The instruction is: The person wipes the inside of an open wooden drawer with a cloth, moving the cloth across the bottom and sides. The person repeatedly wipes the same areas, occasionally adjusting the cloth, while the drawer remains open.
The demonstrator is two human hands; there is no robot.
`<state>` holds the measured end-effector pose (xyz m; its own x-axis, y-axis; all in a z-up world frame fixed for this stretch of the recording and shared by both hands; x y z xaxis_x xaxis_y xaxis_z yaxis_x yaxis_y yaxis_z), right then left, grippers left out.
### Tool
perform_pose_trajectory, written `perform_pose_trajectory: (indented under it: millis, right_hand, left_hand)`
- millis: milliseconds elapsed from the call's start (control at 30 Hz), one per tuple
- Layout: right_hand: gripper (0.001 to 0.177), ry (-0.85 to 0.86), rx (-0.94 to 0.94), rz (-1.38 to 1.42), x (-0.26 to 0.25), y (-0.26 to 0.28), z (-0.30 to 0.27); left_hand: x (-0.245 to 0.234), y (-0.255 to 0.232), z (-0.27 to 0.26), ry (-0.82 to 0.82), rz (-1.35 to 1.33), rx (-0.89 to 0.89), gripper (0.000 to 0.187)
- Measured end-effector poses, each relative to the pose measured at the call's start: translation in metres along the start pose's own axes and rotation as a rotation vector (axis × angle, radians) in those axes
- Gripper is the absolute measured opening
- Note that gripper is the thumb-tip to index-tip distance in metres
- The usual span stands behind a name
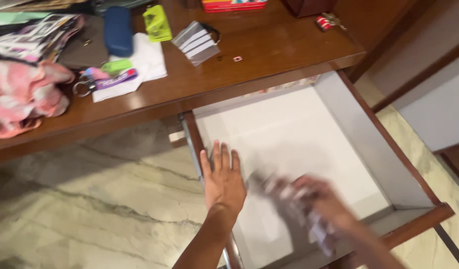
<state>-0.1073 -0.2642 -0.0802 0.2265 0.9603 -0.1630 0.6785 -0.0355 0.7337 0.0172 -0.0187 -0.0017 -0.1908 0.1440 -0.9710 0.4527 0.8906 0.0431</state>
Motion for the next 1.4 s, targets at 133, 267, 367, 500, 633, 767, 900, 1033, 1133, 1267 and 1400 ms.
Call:
perform_pose_trajectory:
  millis: [133,267,367,500,633,767,900,1033,1133,1267,1400]
  right_hand:
    - [0.041,-0.615,-0.384,-0.545,-0.126,0.022,0.018]
    - [0.057,-0.515,0.173,-1.242,-0.160,-0.028,0.048]
    - [0.059,-0.596,0.074,-1.606,-0.139,-0.062,0.066]
    - [0.052,-0.388,0.208,-1.662,-0.114,-0.075,0.057]
    - [0.048,-0.329,0.227,-1.572,-0.066,-0.060,0.037]
    - [0.038,-0.167,0.222,-1.630,-0.009,-0.039,0.005]
    - [0.036,-0.136,0.160,-1.482,0.039,-0.033,-0.021]
    - [0.040,-0.173,0.028,-1.176,0.088,-0.030,-0.041]
    - [0.030,-0.093,0.049,-1.108,0.127,-0.021,-0.055]
    - [0.034,-0.005,0.096,-0.976,0.164,-0.003,-0.077]
    - [0.042,0.104,0.166,-0.906,0.179,0.009,-0.084]
  left_hand:
    - [-0.004,-0.004,0.003,0.053,0.254,0.080,0.062]
    - [-0.004,-0.006,0.002,0.203,0.291,0.112,0.041]
    - [-0.007,-0.006,0.004,0.153,0.297,0.120,0.034]
    - [-0.015,-0.007,0.005,0.305,0.327,0.126,0.034]
    - [-0.026,-0.009,0.001,0.337,0.368,0.168,0.027]
    - [-0.029,-0.009,0.002,0.347,0.383,0.202,0.024]
    - [-0.025,-0.005,0.007,0.378,0.331,0.215,0.034]
    - [-0.021,-0.003,0.005,0.306,0.300,0.265,0.038]
    - [-0.019,0.003,0.003,0.179,0.135,0.292,0.037]
    - [-0.012,0.006,0.000,0.068,-0.044,0.354,0.022]
    - [-0.007,0.006,-0.001,-0.009,-0.126,0.386,0.017]
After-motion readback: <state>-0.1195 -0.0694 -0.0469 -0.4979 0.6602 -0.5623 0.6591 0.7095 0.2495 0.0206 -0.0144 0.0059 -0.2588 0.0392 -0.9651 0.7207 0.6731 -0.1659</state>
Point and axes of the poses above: each hand's wrist, its own z-axis towards the middle knuckle, its own x-axis out of the palm, y = z × x, the point moved 2 cm from there along z, towards the middle knuckle, and after that the axes turned 4 degrees about -y, right-handed, at the moved point
